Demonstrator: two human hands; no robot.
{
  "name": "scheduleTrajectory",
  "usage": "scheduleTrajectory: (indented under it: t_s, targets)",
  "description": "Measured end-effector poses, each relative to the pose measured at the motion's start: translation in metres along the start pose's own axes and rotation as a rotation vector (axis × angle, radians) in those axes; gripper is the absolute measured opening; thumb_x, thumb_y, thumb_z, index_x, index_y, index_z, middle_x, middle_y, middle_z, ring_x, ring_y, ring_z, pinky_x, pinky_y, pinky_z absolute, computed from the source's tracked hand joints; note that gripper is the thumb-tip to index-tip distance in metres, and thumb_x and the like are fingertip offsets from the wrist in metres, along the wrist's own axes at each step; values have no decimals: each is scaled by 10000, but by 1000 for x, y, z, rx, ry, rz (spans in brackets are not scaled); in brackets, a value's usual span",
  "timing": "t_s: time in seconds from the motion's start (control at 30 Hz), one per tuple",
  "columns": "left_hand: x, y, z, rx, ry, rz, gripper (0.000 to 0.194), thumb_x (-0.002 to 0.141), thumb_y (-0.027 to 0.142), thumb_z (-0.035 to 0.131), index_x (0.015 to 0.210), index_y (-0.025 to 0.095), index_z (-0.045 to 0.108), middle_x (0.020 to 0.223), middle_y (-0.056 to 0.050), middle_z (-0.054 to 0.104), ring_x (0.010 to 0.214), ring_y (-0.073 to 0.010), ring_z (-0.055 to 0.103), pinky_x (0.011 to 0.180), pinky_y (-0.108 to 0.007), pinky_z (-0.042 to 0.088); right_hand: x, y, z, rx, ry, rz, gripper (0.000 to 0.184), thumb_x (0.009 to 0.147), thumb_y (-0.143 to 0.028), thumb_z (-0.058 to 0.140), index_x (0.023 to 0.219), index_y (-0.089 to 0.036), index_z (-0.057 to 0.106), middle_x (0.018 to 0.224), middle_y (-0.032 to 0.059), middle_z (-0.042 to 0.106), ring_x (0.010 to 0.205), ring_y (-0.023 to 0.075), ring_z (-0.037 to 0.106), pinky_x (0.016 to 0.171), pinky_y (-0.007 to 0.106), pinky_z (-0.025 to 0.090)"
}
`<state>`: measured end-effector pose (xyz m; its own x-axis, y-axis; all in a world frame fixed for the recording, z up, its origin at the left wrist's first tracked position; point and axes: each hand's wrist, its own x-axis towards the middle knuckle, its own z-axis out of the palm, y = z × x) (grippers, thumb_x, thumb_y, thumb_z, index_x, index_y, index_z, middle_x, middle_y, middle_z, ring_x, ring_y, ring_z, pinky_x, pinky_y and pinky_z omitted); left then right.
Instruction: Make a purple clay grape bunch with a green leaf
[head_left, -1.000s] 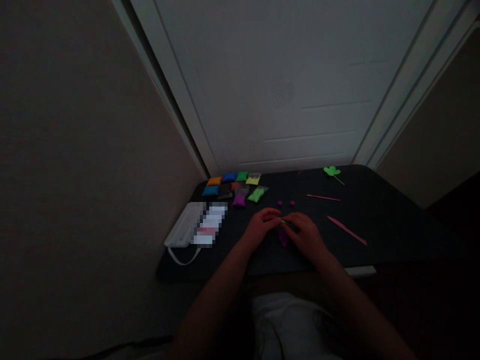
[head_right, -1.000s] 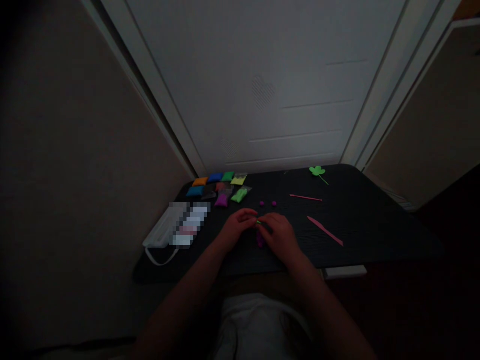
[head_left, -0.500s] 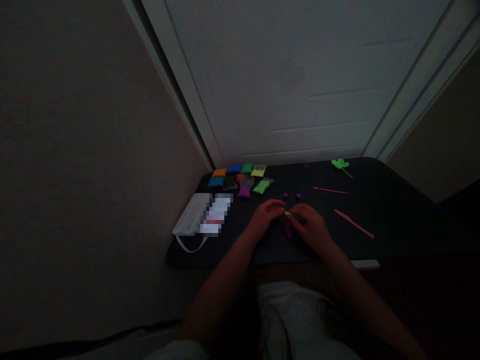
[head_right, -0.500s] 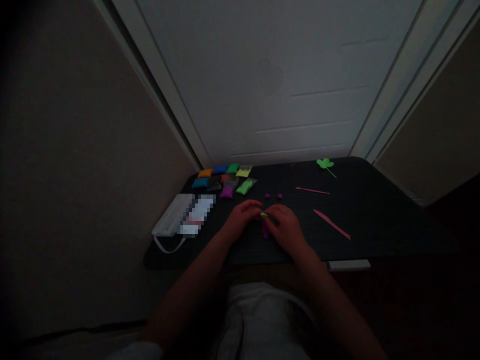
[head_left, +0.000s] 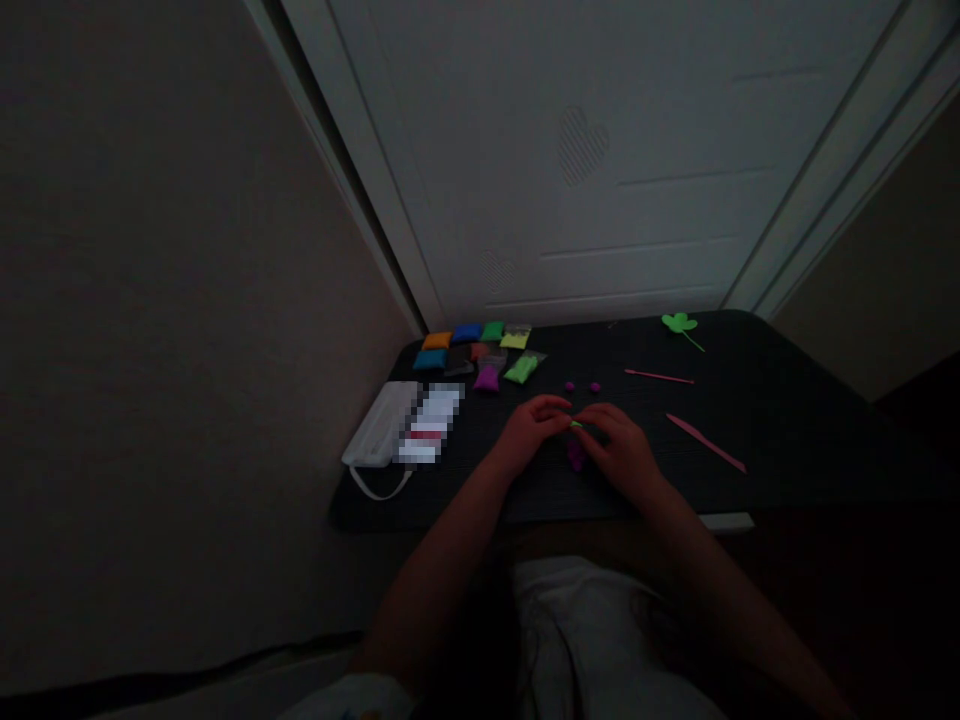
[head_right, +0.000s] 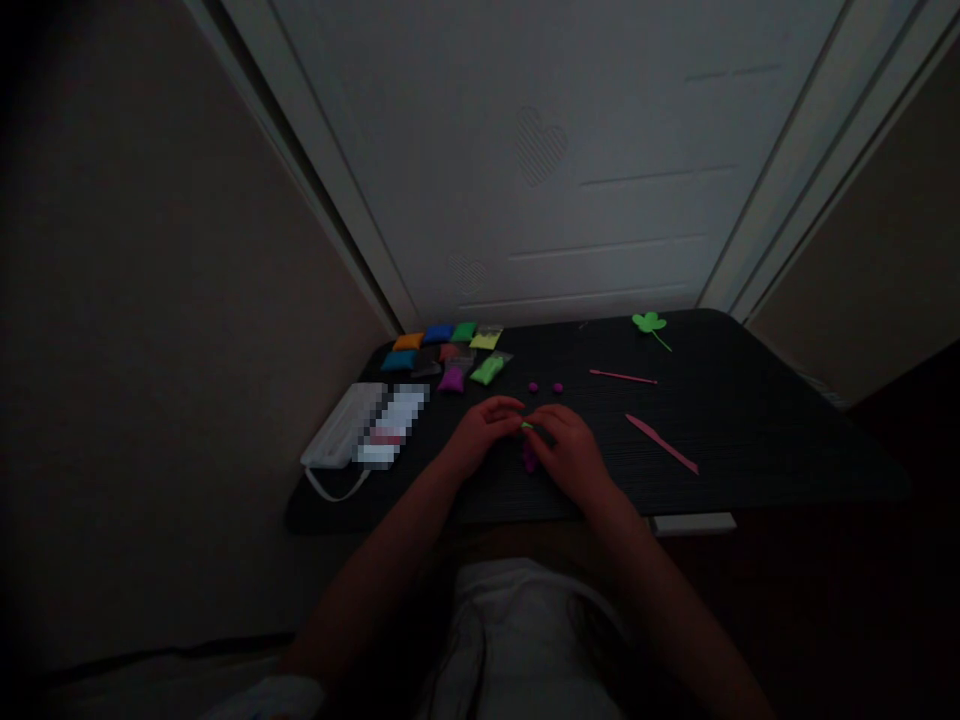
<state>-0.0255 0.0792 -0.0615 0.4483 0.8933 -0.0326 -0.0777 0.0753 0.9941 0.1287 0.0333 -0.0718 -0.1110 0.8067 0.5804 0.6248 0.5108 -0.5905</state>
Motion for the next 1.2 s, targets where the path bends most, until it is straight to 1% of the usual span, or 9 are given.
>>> scheduleTrajectory:
  t_s: [0.23,0.47,0.67,0.93,1.2]
  targets:
    - [0,0,0,9,-10,-3,340,632,287,653,937,160,571,782,-19,627,728,-137,571,728,-285,405,0,0,0,-2,-4,-8,139,799,-234,498,896,-208,593,905,57,595,867,184,560,790,337,456]
    - [0,-1,-1,-36,-12,4,337,634,286,654,937,162,572,772,-9,616,721,-123,562,715,-270,402,0,0,-1,2,12,7,133,790,-238,518,899,-208,589,903,55,592,866,186,557,790,341,456]
    - [1,-1,1,-23,-1,-9,329,635,285,653,926,156,569,770,-12,607,715,-122,558,706,-264,410,0,-1,-1,-2,9,0,117,797,-234,506,878,-205,587,880,56,601,849,186,560,776,342,459]
    - [1,-1,1,-42,26,-6,330,624,289,663,915,162,572,766,-5,606,714,-124,557,709,-273,412,1,-2,-1,-4,45,10,124,791,-238,510,879,-209,593,877,60,604,848,193,563,773,347,462]
    - [1,-4,-1,-58,-2,-7,332,625,281,667,923,165,580,807,-15,612,763,-134,564,739,-287,408,0,-2,-1,-23,32,20,118,798,-212,501,883,-204,582,890,61,599,866,192,557,790,347,453]
